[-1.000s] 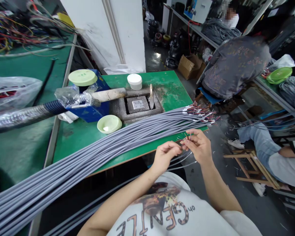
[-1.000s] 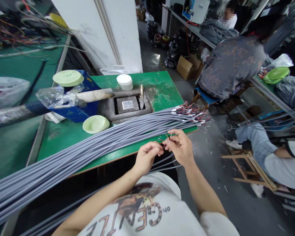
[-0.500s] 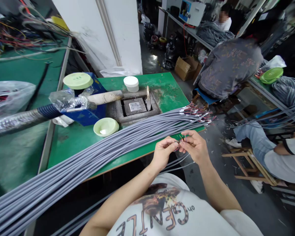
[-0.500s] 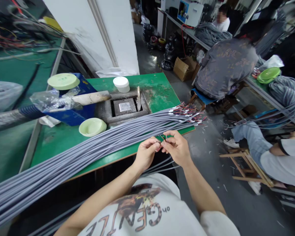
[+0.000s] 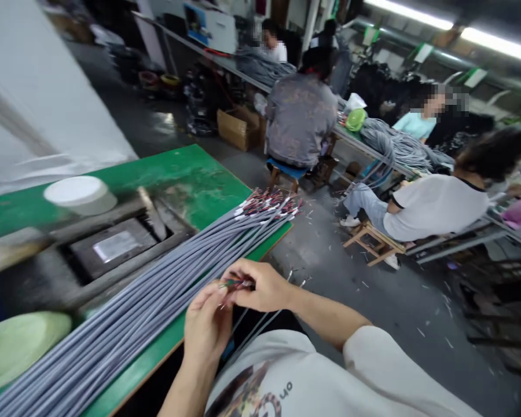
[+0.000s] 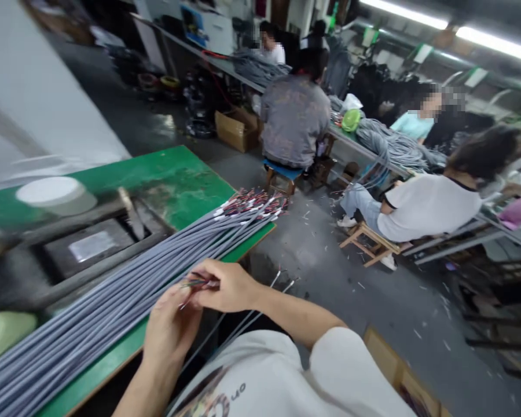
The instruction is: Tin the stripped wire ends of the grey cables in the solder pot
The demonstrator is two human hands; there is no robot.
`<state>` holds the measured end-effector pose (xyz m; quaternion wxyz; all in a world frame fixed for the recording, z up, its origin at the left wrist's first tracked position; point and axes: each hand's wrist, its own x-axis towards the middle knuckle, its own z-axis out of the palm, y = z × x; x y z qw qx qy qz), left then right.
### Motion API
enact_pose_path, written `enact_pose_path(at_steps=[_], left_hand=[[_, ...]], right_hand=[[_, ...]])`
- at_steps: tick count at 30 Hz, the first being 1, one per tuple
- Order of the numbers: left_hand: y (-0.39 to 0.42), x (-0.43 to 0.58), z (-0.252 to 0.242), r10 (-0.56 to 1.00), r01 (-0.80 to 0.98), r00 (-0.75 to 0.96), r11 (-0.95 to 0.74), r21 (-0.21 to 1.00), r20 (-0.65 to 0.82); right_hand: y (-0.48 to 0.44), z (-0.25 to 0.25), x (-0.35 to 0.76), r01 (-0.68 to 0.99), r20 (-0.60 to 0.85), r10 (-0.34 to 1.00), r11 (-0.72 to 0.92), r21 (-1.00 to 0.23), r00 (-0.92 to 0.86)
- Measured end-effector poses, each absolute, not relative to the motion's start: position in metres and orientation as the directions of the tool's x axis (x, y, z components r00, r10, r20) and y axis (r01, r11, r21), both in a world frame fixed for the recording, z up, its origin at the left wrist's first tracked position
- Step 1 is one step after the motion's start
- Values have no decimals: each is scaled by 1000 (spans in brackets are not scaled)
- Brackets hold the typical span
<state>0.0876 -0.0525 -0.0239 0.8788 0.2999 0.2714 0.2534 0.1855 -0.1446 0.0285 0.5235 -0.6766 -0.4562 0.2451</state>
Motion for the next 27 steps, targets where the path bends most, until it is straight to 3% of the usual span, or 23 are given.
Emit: enact_pose_path(at_steps=[4, 10, 16, 20, 27], left_hand=[[-46, 86, -29, 461, -171, 788, 801, 574, -407], [-51, 85, -25, 477, -206, 782, 804, 557, -400], [-47, 79, -21, 724, -382, 659, 556, 738, -204], [-42, 76, -21, 825, -427, 562, 345, 836, -54], [-52, 76, -14, 859, -443, 511, 301, 845, -38]], right_hand=[[-140, 23, 175, 323, 180, 840, 6, -946, 511], [-133, 21, 170, 278, 252, 806, 113, -954, 536], [-126, 21, 173, 336, 235, 785, 36, -941, 573], [-124, 14, 177, 434, 333, 781, 89, -896, 528], [-120, 23, 174, 457, 308, 795, 43, -888, 523]])
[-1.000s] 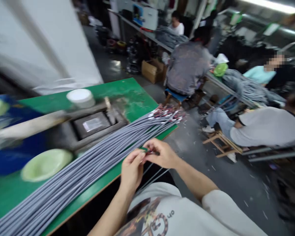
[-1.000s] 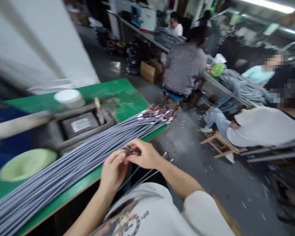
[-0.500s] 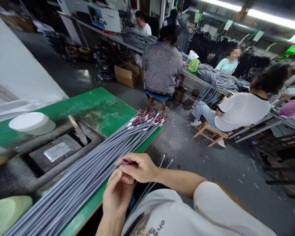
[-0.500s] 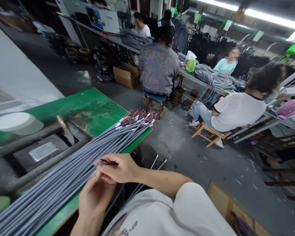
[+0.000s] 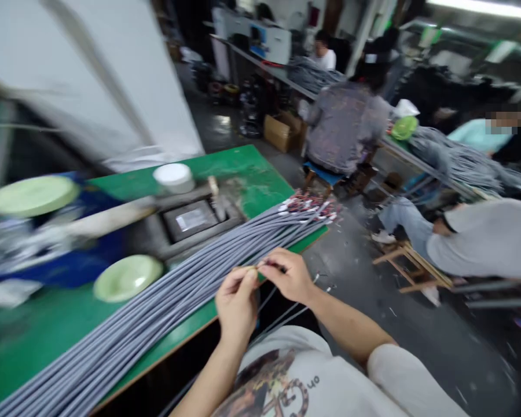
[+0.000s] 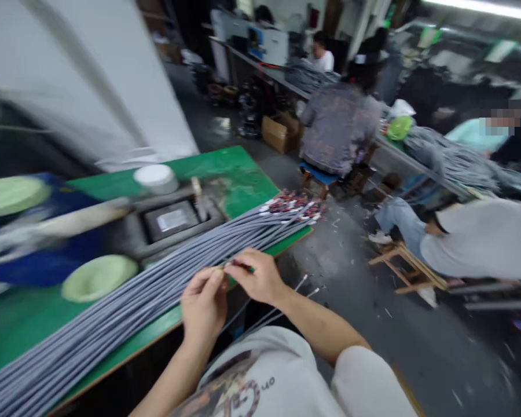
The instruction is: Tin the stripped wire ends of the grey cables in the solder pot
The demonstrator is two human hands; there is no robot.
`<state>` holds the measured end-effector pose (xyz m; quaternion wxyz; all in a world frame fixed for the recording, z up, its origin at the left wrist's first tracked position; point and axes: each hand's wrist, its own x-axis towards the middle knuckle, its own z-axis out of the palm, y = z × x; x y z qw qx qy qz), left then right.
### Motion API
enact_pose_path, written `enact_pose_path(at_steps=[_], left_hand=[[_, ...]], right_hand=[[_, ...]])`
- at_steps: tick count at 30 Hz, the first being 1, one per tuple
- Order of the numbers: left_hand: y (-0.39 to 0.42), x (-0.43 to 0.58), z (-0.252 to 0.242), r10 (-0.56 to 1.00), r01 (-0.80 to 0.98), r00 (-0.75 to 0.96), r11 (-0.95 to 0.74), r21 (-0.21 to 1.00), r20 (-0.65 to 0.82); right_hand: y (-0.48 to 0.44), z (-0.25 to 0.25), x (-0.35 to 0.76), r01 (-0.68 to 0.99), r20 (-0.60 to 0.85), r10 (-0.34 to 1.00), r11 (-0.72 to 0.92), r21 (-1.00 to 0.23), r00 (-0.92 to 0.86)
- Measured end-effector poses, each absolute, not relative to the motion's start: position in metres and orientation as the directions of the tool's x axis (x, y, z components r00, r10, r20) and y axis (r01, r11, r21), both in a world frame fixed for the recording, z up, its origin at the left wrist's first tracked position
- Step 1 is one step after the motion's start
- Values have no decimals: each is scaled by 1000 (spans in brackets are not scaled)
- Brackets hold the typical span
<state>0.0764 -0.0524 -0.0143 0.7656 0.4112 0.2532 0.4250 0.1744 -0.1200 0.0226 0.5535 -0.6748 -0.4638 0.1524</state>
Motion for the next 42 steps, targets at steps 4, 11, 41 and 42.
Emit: enact_pose_path(at_steps=[4, 11, 41, 42], left_hand=[[-45, 75, -15, 898, -498, 438, 290, 817, -52], [-25, 57, -13, 938, -635, 315, 322, 702, -146], [30, -11, -38, 671, 395, 424, -741, 543, 608], [30, -11, -38, 670, 394, 422, -742, 542, 610]], right_hand=[[-101, 32, 177, 434, 279, 841, 59, -899, 463], [-51, 39, 160, 460, 243, 932, 97, -883, 270], [149, 25, 95, 961, -92, 957, 272, -59, -276], [149, 24, 94, 962, -98, 957, 269, -50, -273]])
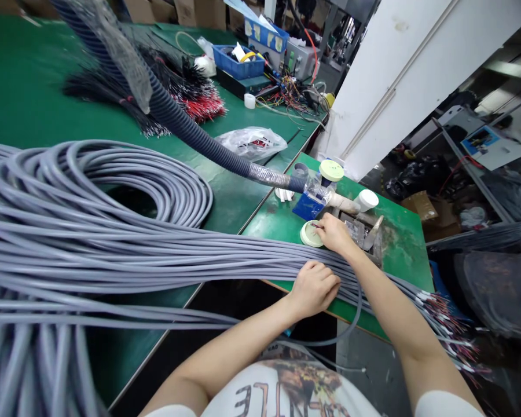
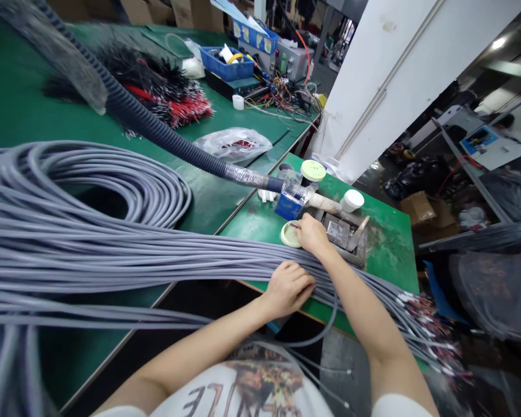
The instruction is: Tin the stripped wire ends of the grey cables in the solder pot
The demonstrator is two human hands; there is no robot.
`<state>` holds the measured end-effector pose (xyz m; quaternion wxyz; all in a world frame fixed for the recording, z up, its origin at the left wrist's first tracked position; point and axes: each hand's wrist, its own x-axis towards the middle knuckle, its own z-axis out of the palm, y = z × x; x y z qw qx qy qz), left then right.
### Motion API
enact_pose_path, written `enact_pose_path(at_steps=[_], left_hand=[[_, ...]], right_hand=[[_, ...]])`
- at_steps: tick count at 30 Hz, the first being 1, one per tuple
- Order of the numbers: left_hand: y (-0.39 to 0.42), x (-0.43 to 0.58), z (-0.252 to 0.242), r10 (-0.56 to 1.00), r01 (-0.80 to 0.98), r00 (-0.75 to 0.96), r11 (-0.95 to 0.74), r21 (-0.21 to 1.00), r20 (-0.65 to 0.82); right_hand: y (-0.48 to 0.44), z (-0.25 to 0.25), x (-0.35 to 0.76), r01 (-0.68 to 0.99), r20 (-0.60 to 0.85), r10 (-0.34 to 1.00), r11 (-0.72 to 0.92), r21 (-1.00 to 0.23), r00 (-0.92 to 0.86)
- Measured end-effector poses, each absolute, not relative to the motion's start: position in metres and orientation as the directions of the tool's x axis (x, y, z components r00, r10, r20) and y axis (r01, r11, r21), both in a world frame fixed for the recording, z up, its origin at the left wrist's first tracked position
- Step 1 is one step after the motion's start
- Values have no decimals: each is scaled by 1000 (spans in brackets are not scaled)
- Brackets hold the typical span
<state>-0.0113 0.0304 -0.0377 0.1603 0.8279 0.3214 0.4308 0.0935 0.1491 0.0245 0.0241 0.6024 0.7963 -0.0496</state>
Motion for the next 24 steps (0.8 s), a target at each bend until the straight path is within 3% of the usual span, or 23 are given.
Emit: enact_pose_path(at_steps=[5, 10, 18, 24], left_hand=[[30, -12, -37, 672, 396, 424, -740, 543, 607], [30, -13, -36, 673, 388, 426, -739, 550, 604], [29, -13, -36, 687, 355, 424, -726, 589, 590], [29, -13, -36, 688, 340, 421, -723, 601, 591]], right_hand=[[147, 29, 92, 963, -107, 957, 268, -36, -270], [144, 49, 127, 952, 36, 960, 281, -122, -279], [150, 31, 227, 996, 81, 996, -29, -79, 35], [154, 10, 248, 993, 77, 992, -95, -68, 100]])
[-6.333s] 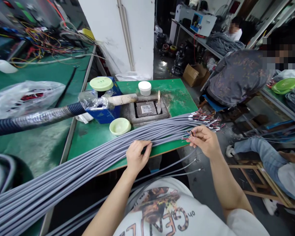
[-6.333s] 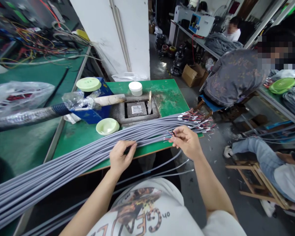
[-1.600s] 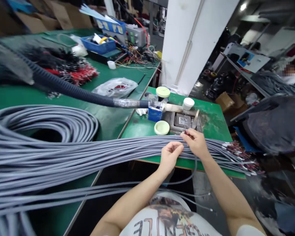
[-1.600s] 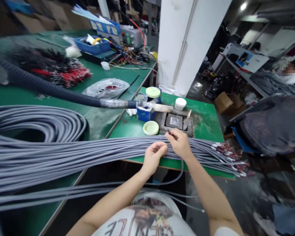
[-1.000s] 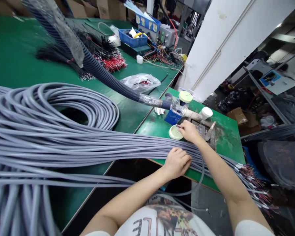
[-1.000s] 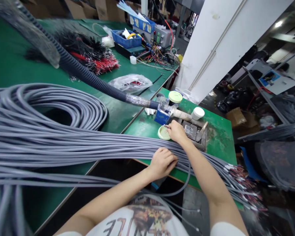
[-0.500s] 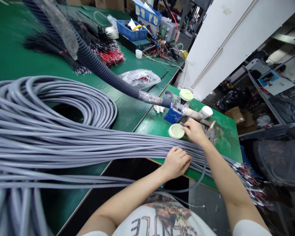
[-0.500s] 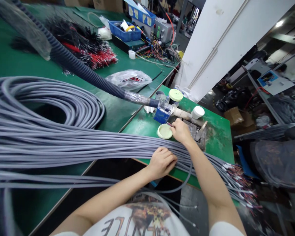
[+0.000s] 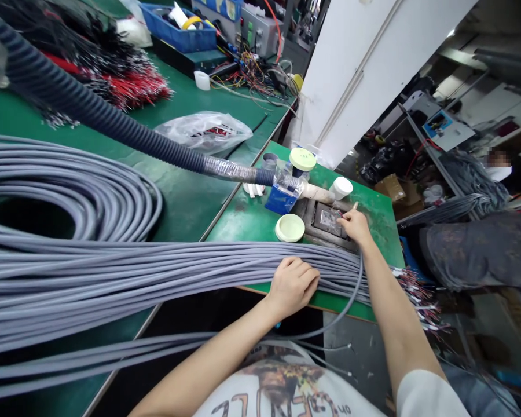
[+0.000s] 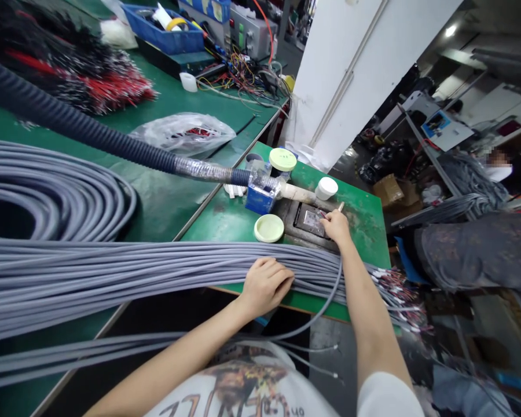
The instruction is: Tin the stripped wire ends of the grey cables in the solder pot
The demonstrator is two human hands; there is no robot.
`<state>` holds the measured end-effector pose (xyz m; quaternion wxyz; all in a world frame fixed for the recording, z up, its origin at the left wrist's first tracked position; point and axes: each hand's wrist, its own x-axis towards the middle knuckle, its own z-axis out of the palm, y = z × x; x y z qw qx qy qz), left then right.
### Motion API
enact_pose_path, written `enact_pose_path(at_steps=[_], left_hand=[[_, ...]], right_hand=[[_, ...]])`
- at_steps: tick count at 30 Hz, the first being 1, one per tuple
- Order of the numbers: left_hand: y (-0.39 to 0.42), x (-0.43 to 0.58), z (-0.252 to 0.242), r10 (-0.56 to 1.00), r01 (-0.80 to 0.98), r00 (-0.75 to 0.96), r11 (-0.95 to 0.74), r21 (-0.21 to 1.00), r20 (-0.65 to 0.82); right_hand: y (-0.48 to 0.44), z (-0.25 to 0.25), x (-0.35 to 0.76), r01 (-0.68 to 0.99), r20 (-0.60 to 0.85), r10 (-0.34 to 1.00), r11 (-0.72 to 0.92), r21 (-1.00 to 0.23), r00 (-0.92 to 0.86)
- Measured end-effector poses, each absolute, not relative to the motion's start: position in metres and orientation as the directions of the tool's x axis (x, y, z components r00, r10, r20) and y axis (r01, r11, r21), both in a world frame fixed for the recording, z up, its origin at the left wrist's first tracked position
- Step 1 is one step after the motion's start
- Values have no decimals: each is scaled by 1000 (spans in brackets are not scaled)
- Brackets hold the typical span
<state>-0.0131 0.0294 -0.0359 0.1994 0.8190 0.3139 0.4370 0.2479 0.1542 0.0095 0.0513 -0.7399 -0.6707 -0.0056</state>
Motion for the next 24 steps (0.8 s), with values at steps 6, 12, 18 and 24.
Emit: enact_pose_path(at_steps=[6, 12, 18, 24], left_hand=[[29, -12, -35, 688, 349, 394, -726, 593, 610], [30, -12, -35, 690, 353, 396, -723, 594, 605], [30, -12, -35, 695, 357, 399, -719, 597, 598], [29, -12, -35, 696, 357, 396, -718, 598, 599]], right_hand=[[159, 0, 251, 990, 66, 990, -124, -66, 128], [162, -7, 252, 988, 61, 989, -127, -89, 132], [159, -1, 250, 982, 94, 990, -93, -166, 110], [130, 30, 250, 945, 155, 987, 4, -328, 49]])
